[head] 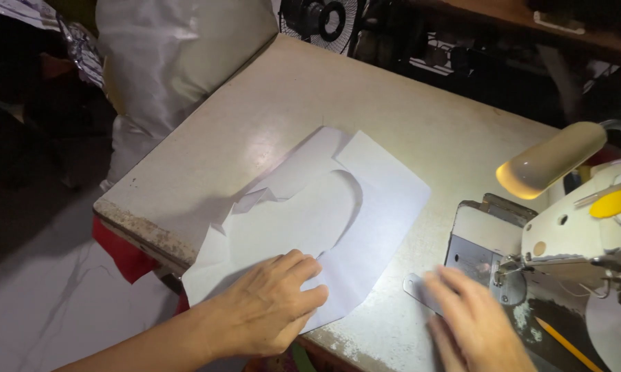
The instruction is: Folding and aligning fabric components on a sewing table using a metal guide
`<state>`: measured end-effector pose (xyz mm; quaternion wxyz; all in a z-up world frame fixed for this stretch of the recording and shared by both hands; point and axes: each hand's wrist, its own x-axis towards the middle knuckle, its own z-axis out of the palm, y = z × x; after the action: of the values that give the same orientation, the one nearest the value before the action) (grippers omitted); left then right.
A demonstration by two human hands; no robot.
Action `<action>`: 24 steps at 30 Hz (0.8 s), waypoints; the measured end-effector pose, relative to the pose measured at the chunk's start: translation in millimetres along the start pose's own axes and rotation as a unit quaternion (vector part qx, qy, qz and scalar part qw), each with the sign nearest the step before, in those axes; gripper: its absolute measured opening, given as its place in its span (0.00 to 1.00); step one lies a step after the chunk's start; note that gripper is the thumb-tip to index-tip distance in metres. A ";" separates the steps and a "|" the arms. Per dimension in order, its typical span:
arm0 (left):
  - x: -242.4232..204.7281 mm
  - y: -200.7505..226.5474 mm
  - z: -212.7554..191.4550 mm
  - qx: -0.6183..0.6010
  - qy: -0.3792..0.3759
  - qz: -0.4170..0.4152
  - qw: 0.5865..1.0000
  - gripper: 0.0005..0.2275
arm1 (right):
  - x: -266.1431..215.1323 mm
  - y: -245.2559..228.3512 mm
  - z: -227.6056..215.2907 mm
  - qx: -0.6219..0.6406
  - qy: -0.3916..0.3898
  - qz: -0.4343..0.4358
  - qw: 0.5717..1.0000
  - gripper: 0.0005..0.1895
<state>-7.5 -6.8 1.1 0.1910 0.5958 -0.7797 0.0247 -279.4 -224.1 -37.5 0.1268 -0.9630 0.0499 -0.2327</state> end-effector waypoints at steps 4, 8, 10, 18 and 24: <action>2.5 -0.7 5.9 0.002 -0.001 -0.007 1.000 0.05 | -33.3 31.4 2.0 -0.150 -0.100 0.182 0.967 0.30; 1.7 -1.1 4.8 0.013 -0.007 -0.003 1.000 0.07 | -26.8 67.6 -5.5 -0.041 -0.208 0.330 0.920 0.30; 0.2 -1.4 5.2 0.011 -0.003 -0.002 1.000 0.07 | -7.7 64.8 -16.2 0.005 -0.238 0.379 0.894 0.26; 0.4 3.7 2.5 -0.022 -0.021 -0.034 0.999 0.26 | 2.5 36.4 -14.3 0.037 -0.223 0.332 0.916 0.03; 19.5 -1.7 -8.8 -0.033 -0.188 -0.079 0.979 0.11 | -16.8 33.1 9.0 0.010 -0.043 0.261 0.964 0.18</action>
<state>-7.8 -22.9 15.3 0.0623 0.6429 -0.7525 -0.1285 -291.4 -251.4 -61.4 0.1948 -0.9244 0.2912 -0.1506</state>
